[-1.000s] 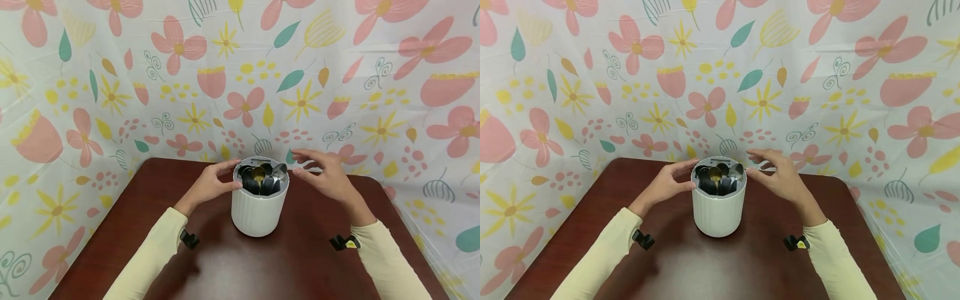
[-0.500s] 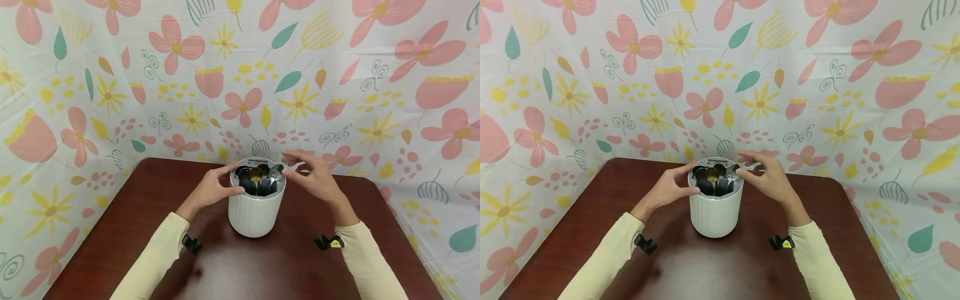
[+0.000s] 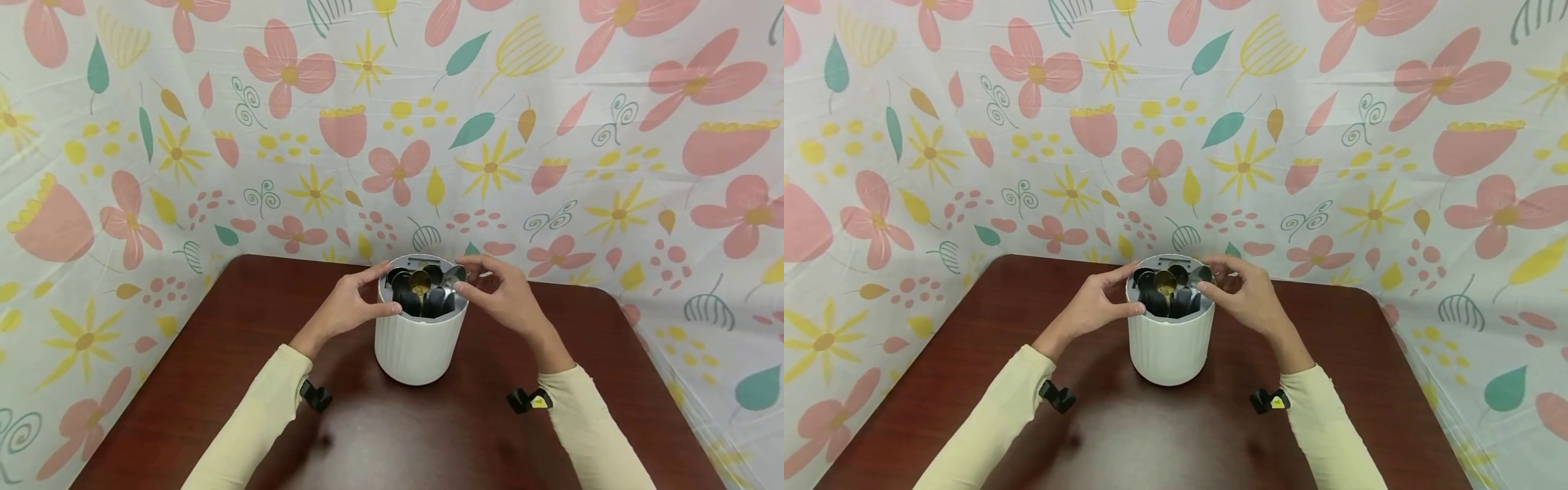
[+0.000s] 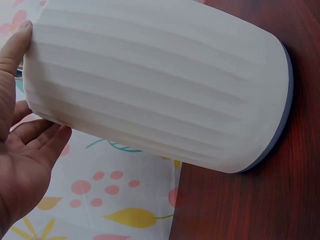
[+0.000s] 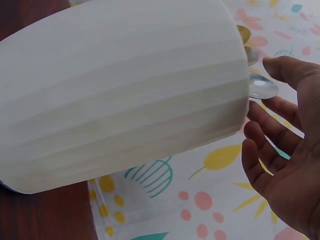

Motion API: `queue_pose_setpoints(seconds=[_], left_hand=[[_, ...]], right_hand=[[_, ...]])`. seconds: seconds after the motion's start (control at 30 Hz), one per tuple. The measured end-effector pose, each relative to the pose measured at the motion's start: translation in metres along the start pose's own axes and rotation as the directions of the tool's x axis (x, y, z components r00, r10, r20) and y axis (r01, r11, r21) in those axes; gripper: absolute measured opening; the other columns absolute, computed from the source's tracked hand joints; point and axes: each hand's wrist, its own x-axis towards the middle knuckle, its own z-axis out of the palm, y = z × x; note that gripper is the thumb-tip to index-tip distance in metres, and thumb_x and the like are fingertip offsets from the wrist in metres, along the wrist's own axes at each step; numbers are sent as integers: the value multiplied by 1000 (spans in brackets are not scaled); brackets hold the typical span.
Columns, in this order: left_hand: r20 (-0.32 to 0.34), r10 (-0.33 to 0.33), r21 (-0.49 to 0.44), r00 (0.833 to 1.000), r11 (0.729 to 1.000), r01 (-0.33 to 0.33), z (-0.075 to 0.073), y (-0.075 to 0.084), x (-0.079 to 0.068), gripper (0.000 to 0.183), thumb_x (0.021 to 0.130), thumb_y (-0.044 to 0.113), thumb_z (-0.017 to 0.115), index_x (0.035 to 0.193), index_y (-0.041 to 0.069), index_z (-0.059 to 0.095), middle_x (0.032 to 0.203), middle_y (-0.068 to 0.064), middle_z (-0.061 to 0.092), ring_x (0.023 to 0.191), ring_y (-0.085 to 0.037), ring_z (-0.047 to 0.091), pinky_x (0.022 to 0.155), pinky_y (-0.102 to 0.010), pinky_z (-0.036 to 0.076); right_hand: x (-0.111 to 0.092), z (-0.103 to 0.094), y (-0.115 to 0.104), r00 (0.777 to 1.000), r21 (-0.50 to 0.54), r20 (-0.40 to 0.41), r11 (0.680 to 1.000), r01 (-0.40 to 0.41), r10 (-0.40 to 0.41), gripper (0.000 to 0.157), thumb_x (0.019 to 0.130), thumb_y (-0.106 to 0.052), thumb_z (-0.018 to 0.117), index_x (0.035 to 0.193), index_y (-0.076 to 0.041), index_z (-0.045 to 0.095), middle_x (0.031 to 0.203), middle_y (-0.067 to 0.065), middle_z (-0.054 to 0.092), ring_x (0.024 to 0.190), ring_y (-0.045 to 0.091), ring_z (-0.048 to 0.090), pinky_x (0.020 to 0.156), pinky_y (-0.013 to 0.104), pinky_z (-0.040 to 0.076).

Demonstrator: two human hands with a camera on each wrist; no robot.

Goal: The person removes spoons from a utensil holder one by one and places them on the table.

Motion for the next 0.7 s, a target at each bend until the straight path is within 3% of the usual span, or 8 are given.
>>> queue_pose_setpoints(seconds=[0.13, 0.33, 0.7], left_hand=[[-1, 1, -4, 1000, 1000, -1, 0, -1, 0, 81, 83, 42, 86, 153, 22, 51, 157, 10, 46, 148, -11, 35, 119, -48, 35], [-1, -1, -7, 1000, 1000, 1, 1, -2, -1, 81, 83, 43, 86, 153, 24, 51, 157, 11, 45, 148, -10, 35, 119, -48, 35], [8, 4, -1, 1000, 1000, -4, 0, -2, -1, 83, 82, 49, 84, 153, 24, 50, 158, 9, 45, 149, -12, 35, 119, -49, 35]], right_hand=[[-2, 4, -5, 999, -24, -37, 1000, 13, -13, 35, 90, -6, 76, 125, -8, 69, 93, 4, 64, 83, 17, 61, 72, 23, 52], [-4, 6, -3, 997, -2, -80, 1000, 17, -17, 26, 91, -8, 77, 116, -8, 70, 91, 2, 66, 80, 11, 61, 69, 22, 51], [-4, 12, 9, 992, 1, -127, 1000, 20, -20, 20, 92, -8, 76, 111, -9, 70, 86, 3, 71, 72, 13, 60, 63, 21, 49]])
